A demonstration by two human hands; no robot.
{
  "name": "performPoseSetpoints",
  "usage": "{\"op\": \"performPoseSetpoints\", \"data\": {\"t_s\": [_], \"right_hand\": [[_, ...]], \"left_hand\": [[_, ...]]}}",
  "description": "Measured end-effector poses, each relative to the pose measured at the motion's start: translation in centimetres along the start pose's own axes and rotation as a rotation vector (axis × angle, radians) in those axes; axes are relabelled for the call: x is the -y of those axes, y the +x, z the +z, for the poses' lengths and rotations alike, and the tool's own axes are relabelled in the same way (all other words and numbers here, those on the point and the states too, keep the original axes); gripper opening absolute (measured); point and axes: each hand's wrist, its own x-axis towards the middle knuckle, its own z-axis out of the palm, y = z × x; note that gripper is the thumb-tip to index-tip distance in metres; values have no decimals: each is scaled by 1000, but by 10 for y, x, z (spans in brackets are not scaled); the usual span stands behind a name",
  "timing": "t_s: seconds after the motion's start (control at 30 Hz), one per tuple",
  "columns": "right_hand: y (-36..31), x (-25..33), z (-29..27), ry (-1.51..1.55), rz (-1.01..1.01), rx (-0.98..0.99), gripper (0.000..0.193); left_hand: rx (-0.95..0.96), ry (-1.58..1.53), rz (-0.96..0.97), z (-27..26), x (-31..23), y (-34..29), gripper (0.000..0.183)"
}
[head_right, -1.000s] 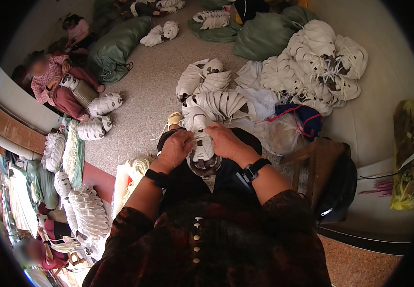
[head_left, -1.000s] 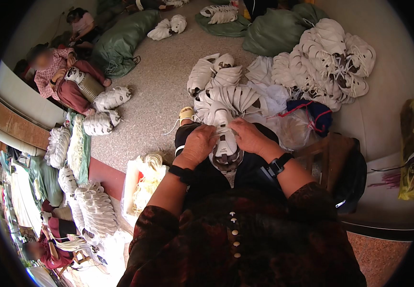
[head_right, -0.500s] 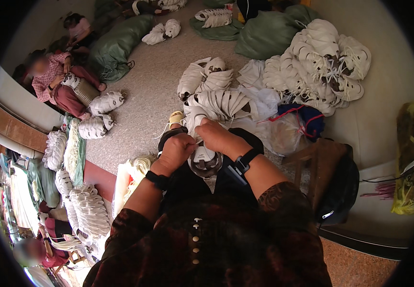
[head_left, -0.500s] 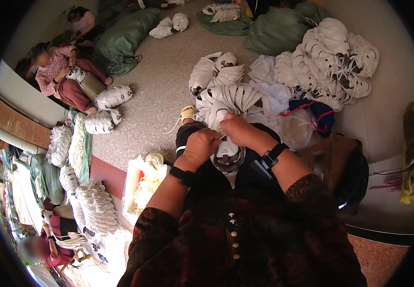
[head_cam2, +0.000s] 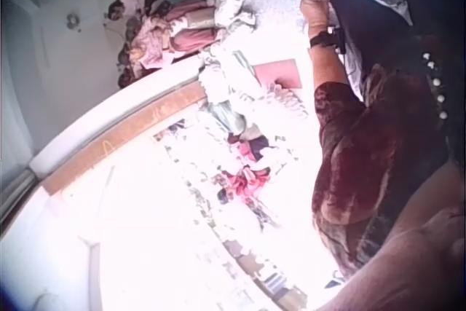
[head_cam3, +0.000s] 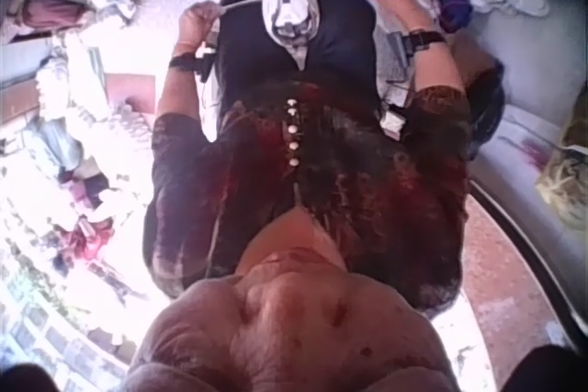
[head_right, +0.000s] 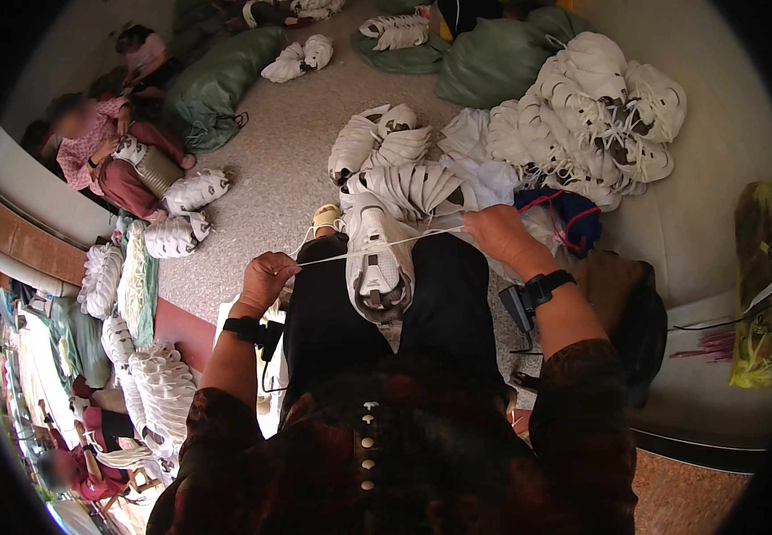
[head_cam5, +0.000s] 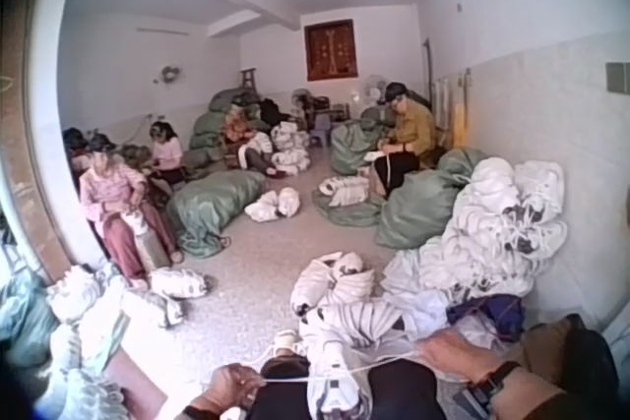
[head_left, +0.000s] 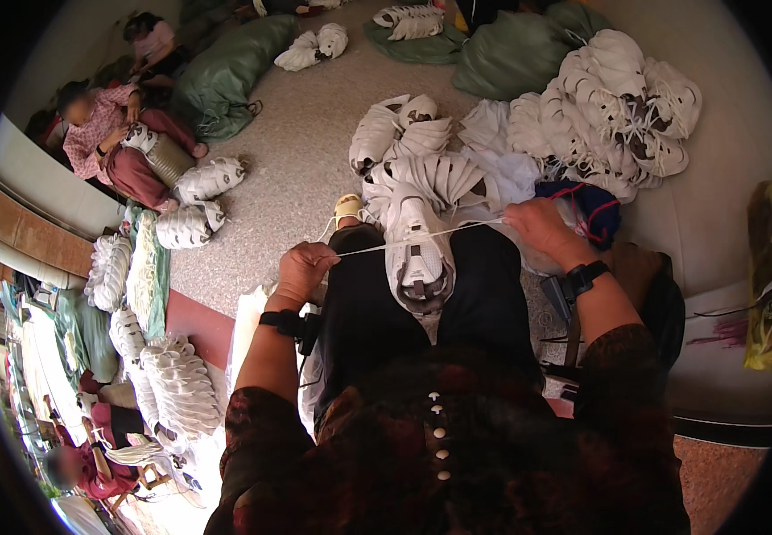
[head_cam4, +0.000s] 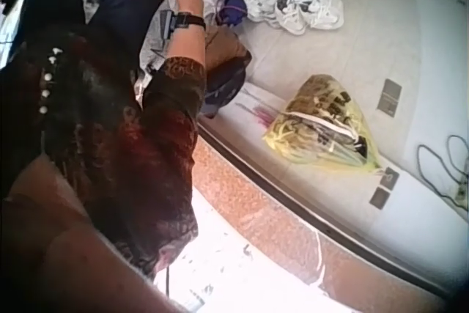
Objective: The recorder laces a white shoe while sitting on the floor in a workshop.
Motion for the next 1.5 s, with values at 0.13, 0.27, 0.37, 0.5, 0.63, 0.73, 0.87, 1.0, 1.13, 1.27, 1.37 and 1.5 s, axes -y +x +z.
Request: {"op": "performPoseSetpoints", "data": {"t_s": [0.13,0.27,0.37,0.5,0.63,0.73,0.87,1.0,1.13,1.27,1.37,1.5], "right_hand": [[-34,-67,-63,99,226,-20,15],[-76,-129,-131,121,376,-2,18],[-104,-157,-169,68,462,-28,14],[-138,-188,-203,14,590,9,11],[-145,-201,-206,-75,734,-15,12],[-133,-202,-158,-686,605,88,19],[-55,-98,-81,733,849,173,14],[12,22,1,1220,598,373,11],[28,57,75,1169,518,49,11],[31,83,89,1109,579,-157,14],[31,79,94,1051,533,-157,15],[33,82,98,1122,579,-177,17]], "left_hand": [[15,-382,-274,-50,95,-42,6],[-50,-257,-504,-115,143,-85,5],[-86,-157,-597,-149,166,-125,6],[-61,-176,-669,-166,174,-158,7],[-76,71,-768,-164,202,-191,12],[-114,262,-888,-126,215,-190,23],[-40,-544,-949,-64,102,-109,24],[111,-1225,-607,-2,18,-41,12],[337,-1022,-491,36,-67,13,8],[254,-912,-409,57,-69,22,2],[198,-889,-376,63,-69,23,4],[207,-848,-375,68,-65,22,4]]}}
